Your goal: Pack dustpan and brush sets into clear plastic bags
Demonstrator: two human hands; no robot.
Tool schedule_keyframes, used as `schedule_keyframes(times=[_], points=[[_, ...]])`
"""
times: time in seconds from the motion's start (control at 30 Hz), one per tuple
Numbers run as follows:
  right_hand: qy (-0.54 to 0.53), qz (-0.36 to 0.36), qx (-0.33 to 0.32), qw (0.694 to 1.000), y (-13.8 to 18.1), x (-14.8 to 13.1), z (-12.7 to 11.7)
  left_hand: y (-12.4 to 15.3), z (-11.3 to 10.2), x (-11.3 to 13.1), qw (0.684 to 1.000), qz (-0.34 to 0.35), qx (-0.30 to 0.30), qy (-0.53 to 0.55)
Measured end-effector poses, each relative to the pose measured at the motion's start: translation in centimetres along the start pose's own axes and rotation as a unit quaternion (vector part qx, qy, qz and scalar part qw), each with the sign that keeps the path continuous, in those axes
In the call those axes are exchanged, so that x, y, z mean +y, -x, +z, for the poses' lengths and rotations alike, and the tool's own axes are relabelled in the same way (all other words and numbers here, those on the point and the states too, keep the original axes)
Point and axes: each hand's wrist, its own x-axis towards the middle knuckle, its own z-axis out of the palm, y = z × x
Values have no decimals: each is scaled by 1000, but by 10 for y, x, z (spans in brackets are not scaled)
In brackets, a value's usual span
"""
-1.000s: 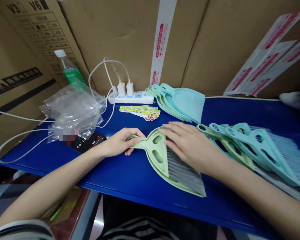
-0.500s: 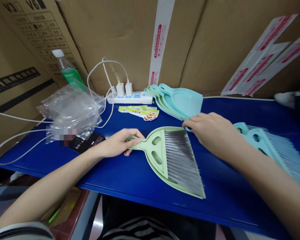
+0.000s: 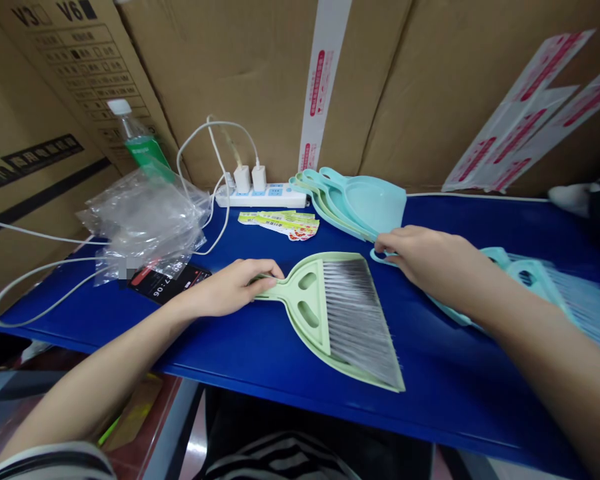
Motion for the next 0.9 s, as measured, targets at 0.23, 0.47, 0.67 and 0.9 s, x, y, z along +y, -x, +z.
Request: schedule_keyframes(times=[0.23, 0.47, 0.67, 0.9], points=[[39, 23, -11, 999, -5, -8, 2, 2, 4, 2, 999, 9, 10, -39], [54, 11, 28, 998, -5, -7, 0, 5, 11, 3, 994, 25, 1, -103], [85, -57, 73, 992, -11, -18, 1, 8, 12, 7, 990, 5, -12, -137], [67, -144, 8, 987, -59, -52, -5, 9, 13, 10, 988, 9, -18, -152]])
